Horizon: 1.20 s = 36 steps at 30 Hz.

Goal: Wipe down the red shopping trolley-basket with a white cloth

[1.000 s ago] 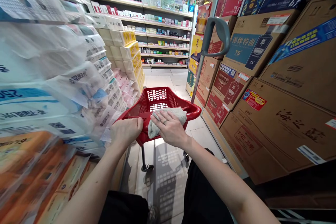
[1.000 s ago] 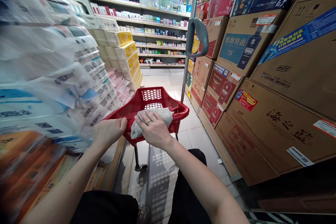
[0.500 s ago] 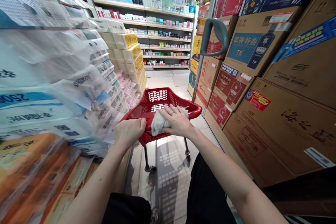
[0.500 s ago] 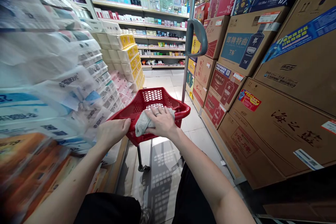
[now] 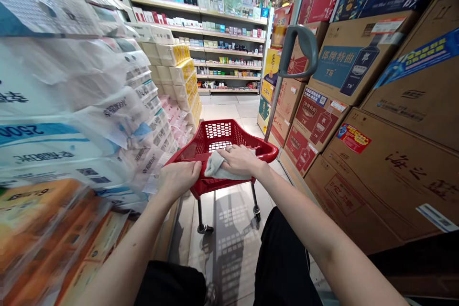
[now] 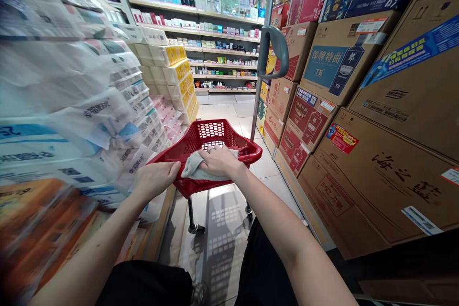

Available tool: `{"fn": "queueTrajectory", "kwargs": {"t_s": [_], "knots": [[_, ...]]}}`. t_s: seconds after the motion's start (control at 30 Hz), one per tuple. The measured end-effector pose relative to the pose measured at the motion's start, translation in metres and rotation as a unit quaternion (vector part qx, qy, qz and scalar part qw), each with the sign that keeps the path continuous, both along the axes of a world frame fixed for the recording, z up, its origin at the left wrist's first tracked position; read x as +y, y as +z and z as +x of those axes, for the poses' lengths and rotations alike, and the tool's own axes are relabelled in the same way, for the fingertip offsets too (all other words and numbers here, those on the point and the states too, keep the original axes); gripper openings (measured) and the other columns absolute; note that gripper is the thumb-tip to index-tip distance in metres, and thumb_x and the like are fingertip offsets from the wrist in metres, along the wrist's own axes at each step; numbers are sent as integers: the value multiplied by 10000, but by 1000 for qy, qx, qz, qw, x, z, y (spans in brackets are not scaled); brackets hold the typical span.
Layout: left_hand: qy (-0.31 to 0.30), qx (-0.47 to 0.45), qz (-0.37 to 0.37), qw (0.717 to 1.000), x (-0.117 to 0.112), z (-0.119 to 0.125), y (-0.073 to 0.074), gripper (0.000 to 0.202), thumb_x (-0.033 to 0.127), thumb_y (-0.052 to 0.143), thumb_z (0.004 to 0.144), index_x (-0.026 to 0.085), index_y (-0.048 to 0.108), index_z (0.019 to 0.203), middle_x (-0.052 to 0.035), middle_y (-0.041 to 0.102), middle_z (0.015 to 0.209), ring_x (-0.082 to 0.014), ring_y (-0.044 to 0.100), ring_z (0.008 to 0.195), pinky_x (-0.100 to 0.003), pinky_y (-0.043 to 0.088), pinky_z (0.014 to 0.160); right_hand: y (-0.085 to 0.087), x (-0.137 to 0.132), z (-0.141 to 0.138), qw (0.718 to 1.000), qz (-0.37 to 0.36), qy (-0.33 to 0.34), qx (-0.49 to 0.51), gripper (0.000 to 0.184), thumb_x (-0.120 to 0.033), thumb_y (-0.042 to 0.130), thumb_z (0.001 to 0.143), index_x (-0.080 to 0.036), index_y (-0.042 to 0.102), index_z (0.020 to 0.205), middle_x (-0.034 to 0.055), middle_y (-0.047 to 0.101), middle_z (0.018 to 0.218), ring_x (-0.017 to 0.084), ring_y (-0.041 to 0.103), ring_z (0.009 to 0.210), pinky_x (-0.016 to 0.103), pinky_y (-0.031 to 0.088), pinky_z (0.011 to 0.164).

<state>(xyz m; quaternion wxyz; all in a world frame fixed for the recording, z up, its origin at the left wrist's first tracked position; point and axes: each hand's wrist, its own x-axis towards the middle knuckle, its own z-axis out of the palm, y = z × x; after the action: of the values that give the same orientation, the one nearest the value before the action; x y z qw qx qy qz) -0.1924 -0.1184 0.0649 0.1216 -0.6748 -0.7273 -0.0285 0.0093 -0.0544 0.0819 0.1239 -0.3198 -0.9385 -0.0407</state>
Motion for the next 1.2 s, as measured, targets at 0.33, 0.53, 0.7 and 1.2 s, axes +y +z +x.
{"fn": "queueTrajectory", "kwargs": {"t_s": [0.33,0.53,0.7,1.2], "knots": [[28,-13,33,999,-4,8,0,553,406,171,906,182,668,811,-107,707,852,-256,652,804,-300,392,634,0,0,-29,994,-75,-83,-8,465,-469,243,942,-203,598,1081,96,678,1020,270,633,920,403,459,779],[39,-137,115,983,-7,3,0,545,449,111,933,218,559,1143,-63,693,884,-224,638,818,-284,375,648,-8,-26,-18,999,29,-15,34,603,-515,330,903,-145,354,1378,144,576,1217,282,534,1103,444,384,919],[-65,-225,116,965,-12,1,5,483,487,202,922,238,477,1231,-30,668,1031,-194,617,917,-281,411,745,-4,-24,-22,999,0,-21,23,507,-430,276,935,-143,421,1327,128,624,1128,262,592,992,397,423,836],[-272,-186,150,932,-11,4,-6,178,330,426,872,197,539,907,-46,584,923,-178,537,873,-293,427,779,-11,-31,29,994,11,-73,81,675,-652,253,891,-191,406,1360,122,581,1206,256,501,1129,381,325,957]]}}
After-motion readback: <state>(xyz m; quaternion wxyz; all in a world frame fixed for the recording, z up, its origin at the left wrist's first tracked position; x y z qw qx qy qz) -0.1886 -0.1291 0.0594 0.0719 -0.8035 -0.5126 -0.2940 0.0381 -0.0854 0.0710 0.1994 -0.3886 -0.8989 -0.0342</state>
